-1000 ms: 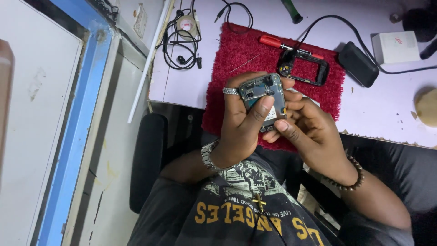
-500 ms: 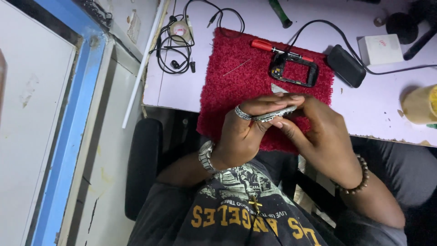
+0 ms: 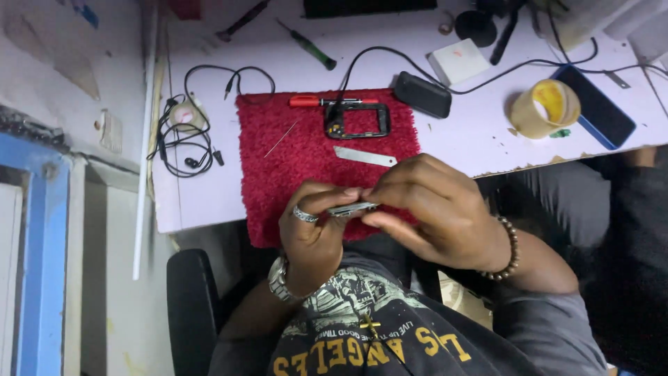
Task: Reassembling a mobile phone by installing the motherboard and screen into the frame and snapping the outer casing into place.
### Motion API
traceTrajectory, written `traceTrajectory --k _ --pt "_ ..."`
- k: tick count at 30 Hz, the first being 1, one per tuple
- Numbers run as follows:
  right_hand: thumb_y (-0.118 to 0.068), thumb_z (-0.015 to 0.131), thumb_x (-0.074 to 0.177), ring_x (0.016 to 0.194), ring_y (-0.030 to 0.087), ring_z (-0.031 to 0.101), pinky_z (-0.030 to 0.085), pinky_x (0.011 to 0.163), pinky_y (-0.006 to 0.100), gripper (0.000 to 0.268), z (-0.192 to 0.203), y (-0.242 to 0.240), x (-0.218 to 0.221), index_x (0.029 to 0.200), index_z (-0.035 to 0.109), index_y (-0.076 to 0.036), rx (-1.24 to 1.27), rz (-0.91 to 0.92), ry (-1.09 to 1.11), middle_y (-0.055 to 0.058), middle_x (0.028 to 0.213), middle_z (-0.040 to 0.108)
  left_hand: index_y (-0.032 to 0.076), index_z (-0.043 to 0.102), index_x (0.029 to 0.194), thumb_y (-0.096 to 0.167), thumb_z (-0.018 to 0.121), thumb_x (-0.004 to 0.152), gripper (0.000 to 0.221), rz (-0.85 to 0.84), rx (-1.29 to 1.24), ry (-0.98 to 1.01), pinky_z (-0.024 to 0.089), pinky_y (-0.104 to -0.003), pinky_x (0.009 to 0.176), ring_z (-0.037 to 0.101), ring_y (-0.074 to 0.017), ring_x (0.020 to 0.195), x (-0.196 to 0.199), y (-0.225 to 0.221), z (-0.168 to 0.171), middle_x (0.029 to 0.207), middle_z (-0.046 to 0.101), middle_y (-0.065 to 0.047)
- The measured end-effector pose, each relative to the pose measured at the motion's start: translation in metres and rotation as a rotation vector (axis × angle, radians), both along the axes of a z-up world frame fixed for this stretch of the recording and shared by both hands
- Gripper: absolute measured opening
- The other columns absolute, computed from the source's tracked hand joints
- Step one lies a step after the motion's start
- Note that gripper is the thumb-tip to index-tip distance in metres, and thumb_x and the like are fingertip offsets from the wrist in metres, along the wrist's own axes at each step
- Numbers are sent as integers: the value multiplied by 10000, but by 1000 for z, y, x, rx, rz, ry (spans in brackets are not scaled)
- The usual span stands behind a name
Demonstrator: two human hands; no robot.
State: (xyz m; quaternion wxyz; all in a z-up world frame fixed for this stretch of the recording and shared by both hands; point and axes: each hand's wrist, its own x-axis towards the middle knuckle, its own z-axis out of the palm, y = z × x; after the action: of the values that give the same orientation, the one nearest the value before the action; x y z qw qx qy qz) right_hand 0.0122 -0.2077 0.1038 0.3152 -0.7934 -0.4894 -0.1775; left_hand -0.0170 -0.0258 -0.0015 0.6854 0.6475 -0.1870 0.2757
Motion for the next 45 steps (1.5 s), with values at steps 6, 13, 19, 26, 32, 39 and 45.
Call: traceTrajectory --k 6,13,19,26,32,39,45 --pt "-86 646 1063 931 300 707 599 831 369 160 -7 7 -5 1153 663 44 103 29 77 183 1071 706 55 673 1145 -129 701 976 251 40 59 -46 697 -371 909 786 -287 997 -2 3 -6 1074 726 -141" --pt "-54 697 1021 872 309 685 582 817 370 148 -13 10 -10 1098 674 70 177 22 94 189 992 685 87 640 1207 86 714 1051 173 46 80 -45 673 -364 930 755 -258 1038 -4 6 -3 1137 686 -112" --pt "-54 735 980 897 286 712 601 821 349 142 -23 1 -12 1063 692 52 189 -35 90 174 1002 733 128 560 1358 239 702 1098 315 -271 69 -75 657 -423 1079 721 -303 1225 8 13 1 1302 655 -123" --pt "-101 702 997 863 264 706 572 812 333 180 -28 2 -15 1084 695 56 246 -113 194 190 1003 696 88 523 1300 127 739 1046 336 -454 9 30 657 -411 1018 740 -313 1179 9 11 -12 1223 695 -167" --pt "-160 695 997 914 232 697 568 845 295 234 -26 -2 -14 1143 714 22 272 -100 411 161 1049 701 104 509 1324 84 713 1071 325 -486 -59 39 630 -417 1020 707 -307 1195 6 9 -17 1248 658 -169" --pt "-181 597 1049 962 244 705 571 887 314 239 -20 -1 -16 1133 698 19 255 -71 461 163 1070 701 112 492 1315 25 733 1053 366 -424 -9 2 625 -407 959 725 -306 1140 5 10 -15 1223 664 -169" --pt "-136 580 1050 947 292 703 572 887 363 214 -21 3 -15 1106 669 50 241 -71 317 194 1043 705 138 502 1307 31 722 1070 340 -447 -40 30 643 -391 981 737 -289 1185 5 8 -16 1267 671 -158"
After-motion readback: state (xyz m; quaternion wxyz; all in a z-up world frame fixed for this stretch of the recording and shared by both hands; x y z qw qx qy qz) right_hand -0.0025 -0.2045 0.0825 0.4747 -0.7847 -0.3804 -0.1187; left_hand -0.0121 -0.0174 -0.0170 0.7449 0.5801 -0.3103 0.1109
